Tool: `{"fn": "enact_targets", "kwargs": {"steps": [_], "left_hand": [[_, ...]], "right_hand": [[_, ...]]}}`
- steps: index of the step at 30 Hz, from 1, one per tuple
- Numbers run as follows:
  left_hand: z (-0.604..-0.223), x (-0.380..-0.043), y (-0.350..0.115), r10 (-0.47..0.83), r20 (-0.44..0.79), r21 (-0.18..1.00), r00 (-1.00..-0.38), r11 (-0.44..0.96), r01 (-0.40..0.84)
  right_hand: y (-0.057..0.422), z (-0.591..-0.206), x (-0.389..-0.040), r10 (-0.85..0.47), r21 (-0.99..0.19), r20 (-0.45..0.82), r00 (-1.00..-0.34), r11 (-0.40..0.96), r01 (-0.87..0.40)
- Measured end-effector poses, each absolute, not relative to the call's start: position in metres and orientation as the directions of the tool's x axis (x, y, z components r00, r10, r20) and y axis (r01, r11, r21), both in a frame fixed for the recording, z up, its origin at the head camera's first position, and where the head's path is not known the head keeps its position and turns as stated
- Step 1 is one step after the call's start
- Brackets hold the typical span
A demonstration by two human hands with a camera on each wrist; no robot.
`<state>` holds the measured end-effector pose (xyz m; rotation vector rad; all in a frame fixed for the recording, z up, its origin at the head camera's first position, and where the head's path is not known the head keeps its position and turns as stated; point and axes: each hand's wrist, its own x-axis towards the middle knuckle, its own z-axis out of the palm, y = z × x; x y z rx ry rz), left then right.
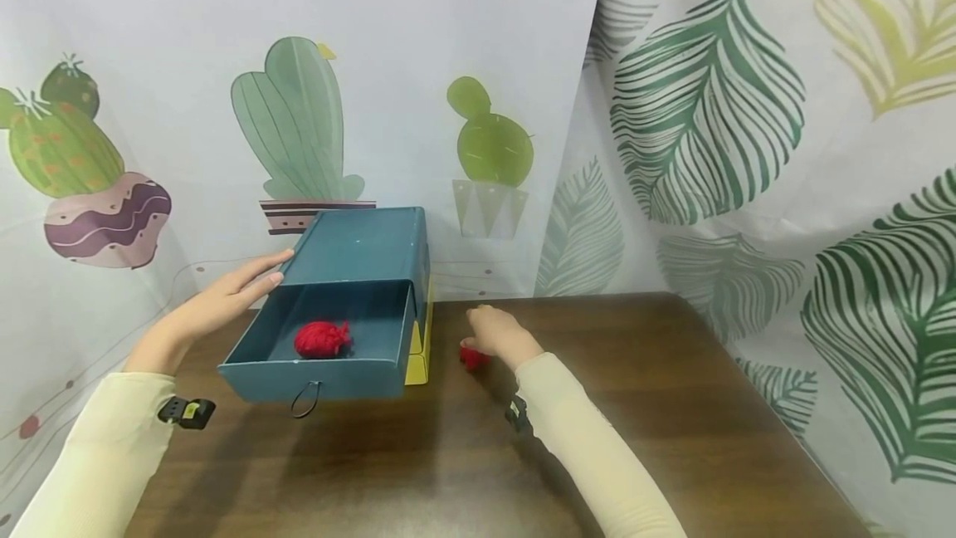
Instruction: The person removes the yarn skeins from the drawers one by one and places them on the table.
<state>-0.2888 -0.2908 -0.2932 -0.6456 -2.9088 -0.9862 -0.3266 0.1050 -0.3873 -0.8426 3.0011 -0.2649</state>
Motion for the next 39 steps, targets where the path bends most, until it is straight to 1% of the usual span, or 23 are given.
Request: {"fn": "enact_targets", "kwargs": {"steps": [7,14,17,22,27,30,33,35,39], "left_hand": [[-0.292,-0.288,-0.290,0.385,0.141,0.580,-0.912,0.714,0.391],[-0.293,-0.289,-0.290,0.384,0.139,0.578,-0.913,0.717,0.390],[-0.293,-0.289,-0.290,0.385,0.138,0.580,-0.913,0.716,0.390],[-0.293,-0.289,-0.290,0.386,0.145,0.580,-0.911,0.713,0.394],[-0.294,-0.289,-0.290,0.387,0.144,0.581,-0.911,0.712,0.395],[-0.295,-0.290,-0.290,0.384,0.143,0.581,-0.912,0.713,0.391],[-0.296,-0.291,-0.291,0.382,0.145,0.583,-0.913,0.712,0.391],[-0.296,-0.292,-0.291,0.382,0.147,0.584,-0.912,0.711,0.392],[-0.298,-0.292,-0.292,0.381,0.152,0.582,-0.912,0.712,0.394]], "right_hand": [[0.109,-0.359,-0.325,-0.533,-0.209,0.130,-0.836,0.809,-0.549],[0.108,-0.315,-0.313,-0.542,-0.173,0.267,-0.797,0.786,-0.593],[0.105,-0.297,-0.307,-0.548,-0.149,0.330,-0.769,0.774,-0.616],[0.094,-0.272,-0.293,-0.580,-0.091,0.417,-0.700,0.739,-0.667],[0.080,-0.250,-0.275,-0.613,-0.043,0.458,-0.644,0.708,-0.705],[0.070,-0.241,-0.266,-0.639,-0.021,0.489,-0.594,0.672,-0.740],[0.059,-0.234,-0.258,-0.680,0.011,0.506,-0.530,0.620,-0.785],[0.053,-0.232,-0.253,-0.715,0.029,0.511,-0.476,0.568,-0.822],[0.040,-0.234,-0.246,-0.782,0.046,0.490,-0.386,0.465,-0.884]]}}
